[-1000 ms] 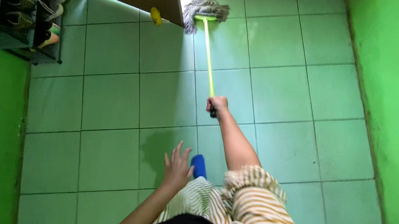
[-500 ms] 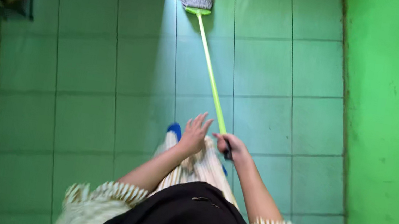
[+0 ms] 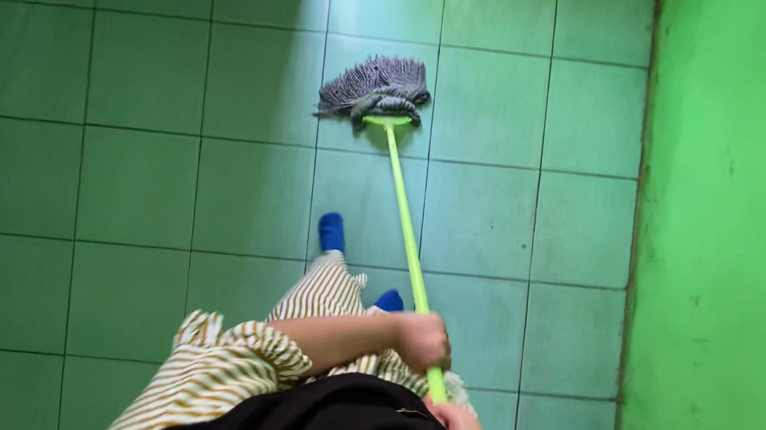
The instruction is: The person mops the tiled floor of a room by moving a mop back and forth across the tiles, working their way around an entryway and a storage rack.
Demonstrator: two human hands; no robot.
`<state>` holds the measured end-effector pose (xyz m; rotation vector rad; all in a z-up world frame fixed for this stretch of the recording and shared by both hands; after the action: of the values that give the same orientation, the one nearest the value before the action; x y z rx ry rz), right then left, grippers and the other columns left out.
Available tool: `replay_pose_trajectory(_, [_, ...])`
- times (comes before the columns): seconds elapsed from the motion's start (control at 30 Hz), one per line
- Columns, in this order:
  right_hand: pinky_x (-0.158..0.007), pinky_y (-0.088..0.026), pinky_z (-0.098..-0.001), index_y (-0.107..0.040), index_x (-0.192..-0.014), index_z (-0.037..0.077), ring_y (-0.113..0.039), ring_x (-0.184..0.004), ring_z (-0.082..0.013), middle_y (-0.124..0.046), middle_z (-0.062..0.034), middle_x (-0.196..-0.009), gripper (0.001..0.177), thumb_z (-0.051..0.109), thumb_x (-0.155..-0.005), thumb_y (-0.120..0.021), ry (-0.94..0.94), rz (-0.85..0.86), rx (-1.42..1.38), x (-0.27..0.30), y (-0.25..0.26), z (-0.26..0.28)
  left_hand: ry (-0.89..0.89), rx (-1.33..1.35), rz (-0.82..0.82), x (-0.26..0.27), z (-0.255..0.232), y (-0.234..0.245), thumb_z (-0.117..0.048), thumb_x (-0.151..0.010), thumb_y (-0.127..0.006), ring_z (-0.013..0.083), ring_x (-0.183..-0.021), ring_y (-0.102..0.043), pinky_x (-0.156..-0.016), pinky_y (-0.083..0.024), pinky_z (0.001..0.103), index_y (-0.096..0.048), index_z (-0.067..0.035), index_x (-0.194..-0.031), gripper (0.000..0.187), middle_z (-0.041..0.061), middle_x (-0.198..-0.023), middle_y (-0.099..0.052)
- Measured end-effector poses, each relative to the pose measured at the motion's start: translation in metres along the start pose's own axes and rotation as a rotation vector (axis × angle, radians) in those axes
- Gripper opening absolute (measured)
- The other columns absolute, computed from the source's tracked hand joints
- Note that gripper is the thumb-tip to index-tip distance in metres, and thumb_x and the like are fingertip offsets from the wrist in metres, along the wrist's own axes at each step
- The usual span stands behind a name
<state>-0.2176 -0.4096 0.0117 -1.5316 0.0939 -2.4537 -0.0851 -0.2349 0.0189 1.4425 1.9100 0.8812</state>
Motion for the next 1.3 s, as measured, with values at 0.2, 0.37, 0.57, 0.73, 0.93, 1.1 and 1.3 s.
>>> replay_pose_trajectory(0.2, [-0.035, -0.027, -0.0252, -0.05, -0.079, 0.011, -0.036, -0.04, -0.0066, -0.042, 0.006, -0.057, 0.021, 0.01, -0.099, -0.045, -0.094, 0.328, -0.522, -0.158, -0.059, 0.159, 0.632, -0.351, -0.409, 0.053, 0.147, 0.092, -0.023, -0.076, -0.07, 0.0337, -0.127, -0.056, -0.108, -0.045, 0.053, -0.071, -0.014, -0.089, 0.016, 0.014, -0.111, -0.066])
replay_pose_trajectory(0.37, [-0.038, -0.034, -0.0257, -0.049, -0.075, 0.012, -0.042, -0.044, -0.0092, -0.046, 0.0036, -0.058, 0.023, 0.012, -0.098, -0.054, 0.082, 0.453, -0.585, -0.373, -0.141, 0.392, 1.354, -0.007, -0.619, 0.14, 0.226, 0.12, -0.025, -0.092, -0.062, 0.0473, -0.145, -0.03, -0.114, -0.028, 0.063, -0.035, -0.005, -0.151, 0.068, 0.034, -0.156, -0.029])
replay_pose_trajectory(0.57, [-0.04, -0.037, -0.0198, -0.045, -0.076, 0.011, -0.04, -0.046, -0.0054, -0.041, 0.0067, -0.059, 0.026, 0.003, -0.099, -0.054, -0.206, 0.568, -0.796, -0.452, -0.141, 0.582, 1.556, 0.107, -0.494, 0.195, 0.228, 0.131, -0.031, -0.09, -0.065, 0.0463, -0.142, -0.035, -0.116, -0.033, 0.056, -0.028, -0.008, -0.155, 0.078, 0.032, -0.16, -0.021])
replay_pose_trajectory(0.73, [-0.04, -0.037, -0.0199, -0.046, -0.08, 0.011, -0.04, -0.047, -0.0053, -0.041, 0.0061, -0.061, 0.023, 0.006, -0.102, -0.049, -0.171, 0.625, -0.808, -0.415, -0.066, 0.539, 1.424, 0.132, -0.524, 0.127, 0.232, 0.136, -0.027, -0.089, -0.069, 0.0471, -0.14, -0.037, -0.113, -0.035, 0.054, -0.03, -0.008, -0.155, 0.079, 0.031, -0.16, -0.023])
replay_pose_trajectory(0.93, [-0.037, -0.034, -0.024, -0.057, -0.094, 0.008, -0.041, -0.042, -0.0077, -0.048, 0.0037, -0.059, 0.026, 0.026, -0.105, -0.042, 0.081, 0.268, -0.302, -0.237, 0.097, 0.288, 1.072, -0.145, -0.502, -0.041, 0.211, 0.099, -0.003, -0.071, -0.068, 0.0431, -0.141, -0.039, -0.112, -0.036, 0.051, -0.051, -0.011, -0.144, 0.075, 0.027, -0.154, -0.038])
replay_pose_trajectory(1.1, [-0.079, -0.057, -0.0382, -0.073, -0.1, 0.004, -0.067, -0.084, -0.0189, -0.077, -0.0097, -0.088, 0.028, 0.029, -0.088, -0.068, 0.212, -0.071, 0.678, -0.04, 0.185, 0.113, 0.323, -0.099, 0.124, -0.199, 0.109, -0.025, -0.028, -0.074, -0.07, 0.0339, -0.085, -0.07, -0.082, -0.054, 0.051, -0.074, -0.016, -0.082, 0.015, 0.009, -0.08, -0.072])
replay_pose_trajectory(1.3, [-0.072, -0.053, -0.0351, -0.074, -0.101, 0.002, -0.063, -0.079, -0.0166, -0.075, -0.0083, -0.085, 0.034, 0.034, -0.092, -0.066, 0.251, -0.005, 0.458, -0.028, 0.199, 0.084, 0.158, 0.068, 0.101, -0.214, 0.06, -0.017, -0.031, -0.064, -0.071, 0.032, -0.071, -0.074, -0.063, -0.058, 0.044, -0.076, -0.02, -0.084, 0.023, 0.008, -0.073, -0.073])
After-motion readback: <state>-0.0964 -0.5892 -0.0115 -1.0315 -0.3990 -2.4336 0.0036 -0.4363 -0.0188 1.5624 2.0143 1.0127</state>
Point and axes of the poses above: each hand's wrist, its own x-axis away from the middle knuckle, its own y-axis out of the back of the hand, z = x × y, the point moved 3 cm from there along -x, towards the middle knuckle
